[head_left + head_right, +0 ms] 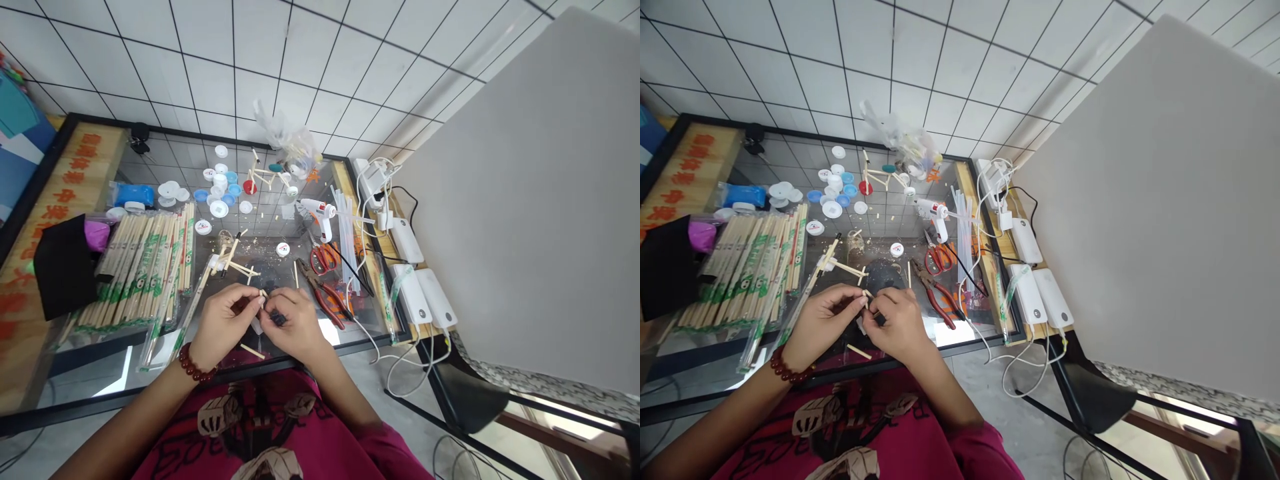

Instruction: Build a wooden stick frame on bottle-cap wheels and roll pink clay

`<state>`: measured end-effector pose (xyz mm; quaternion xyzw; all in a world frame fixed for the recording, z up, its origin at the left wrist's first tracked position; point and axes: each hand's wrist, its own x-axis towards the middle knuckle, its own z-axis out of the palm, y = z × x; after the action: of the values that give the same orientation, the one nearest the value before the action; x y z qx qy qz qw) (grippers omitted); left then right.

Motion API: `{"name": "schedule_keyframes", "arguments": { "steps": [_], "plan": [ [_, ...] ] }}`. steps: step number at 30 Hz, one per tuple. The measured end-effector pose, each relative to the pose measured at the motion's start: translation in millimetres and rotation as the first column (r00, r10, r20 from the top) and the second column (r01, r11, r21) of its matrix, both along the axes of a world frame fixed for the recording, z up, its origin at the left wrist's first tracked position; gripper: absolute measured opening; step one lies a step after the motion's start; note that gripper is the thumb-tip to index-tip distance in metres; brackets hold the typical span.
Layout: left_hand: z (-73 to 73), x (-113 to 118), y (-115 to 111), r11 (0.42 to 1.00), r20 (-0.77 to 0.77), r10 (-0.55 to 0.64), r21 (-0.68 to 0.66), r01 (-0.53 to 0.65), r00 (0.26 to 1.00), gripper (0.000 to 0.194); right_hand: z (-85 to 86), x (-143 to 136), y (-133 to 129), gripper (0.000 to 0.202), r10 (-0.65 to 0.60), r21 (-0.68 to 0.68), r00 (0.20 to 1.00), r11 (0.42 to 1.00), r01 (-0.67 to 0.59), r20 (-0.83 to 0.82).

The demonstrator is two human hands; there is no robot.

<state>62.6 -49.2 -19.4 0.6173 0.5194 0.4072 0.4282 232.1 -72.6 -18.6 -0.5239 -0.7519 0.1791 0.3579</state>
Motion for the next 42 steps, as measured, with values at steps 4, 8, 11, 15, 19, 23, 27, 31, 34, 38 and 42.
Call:
{"name": "schedule_keyframes", "arguments": {
  "steps": [4, 8, 11, 15, 19, 23, 27, 31, 34, 38, 42],
  "plan": [
    [0.6, 0, -1, 0.997, 0.034, 0.006, -0.071, -0.004, 0.999, 0.017, 2.5, 3, 2, 0.004, -0.043, -0.102, 0.993, 0.994, 0.032, -0.106],
    [-0.6, 0, -1, 0.995, 0.05, 0.016, -0.099, -0.011, 0.999, 0.019, 2.0, 6, 9, 0.01, -0.046, -0.166, 0.979, 0.986, 0.013, -0.197],
    [-2.9, 2, 0, 0.992, 0.058, 0.028, -0.124, -0.021, 0.998, 0.02, -1.5, 5, 14, 0.013, -0.031, -0.19, 0.973, 0.982, -0.014, -0.23],
    [-5.2, 6, 1, 0.978, 0.066, 0.049, -0.204, -0.035, 0.997, 0.024, -8.3, 1, 15, 0.014, -0.112, -0.203, 0.973, 0.977, 0.07, -0.203],
    [-6.2, 11, 3, 0.946, 0.1, 0.105, -0.315, -0.069, 0.989, 0.031, -13.2, -2, 19, 0.015, -0.177, -0.254, 0.967, 0.959, 0.128, -0.182],
    [-6.9, 13, 6, 0.915, 0.09, 0.161, -0.386, -0.115, 0.983, 0.037, -12.2, -2, 27, 0.015, -0.17, -0.308, 0.975, 0.944, 0.118, -0.147],
    [-8.3, 16, 10, 0.916, 0.087, 0.221, -0.36, -0.176, 0.971, 0.035, -8.0, 1, 35, 0.015, -0.131, -0.308, 0.988, 0.946, 0.101, -0.078],
    [-11.5, 20, 10, 0.898, 0.136, 0.25, -0.403, -0.177, 0.959, 0.035, -4.0, 4, 39, 0.014, -0.099, -0.31, 0.995, 0.945, 0.103, 0.027],
    [-14.8, 22, 8, 0.88, 0.166, 0.266, -0.443, -0.169, 0.949, 0.034, -1.4, 6, 40, 0.013, -0.088, -0.316, 0.994, 0.943, 0.105, 0.067],
    [-19.1, 25, 7, 0.865, 0.206, 0.299, -0.471, -0.173, 0.932, 0.033, 1.2, 8, 40, 0.014, -0.075, -0.326, 0.992, 0.94, 0.105, 0.104],
    [-21.9, 28, 7, 0.842, 0.263, 0.339, -0.513, -0.166, 0.903, 0.033, 4.8, 9, 44, 0.016, -0.049, -0.336, 0.986, 0.937, 0.1, 0.157]
  ]
}}
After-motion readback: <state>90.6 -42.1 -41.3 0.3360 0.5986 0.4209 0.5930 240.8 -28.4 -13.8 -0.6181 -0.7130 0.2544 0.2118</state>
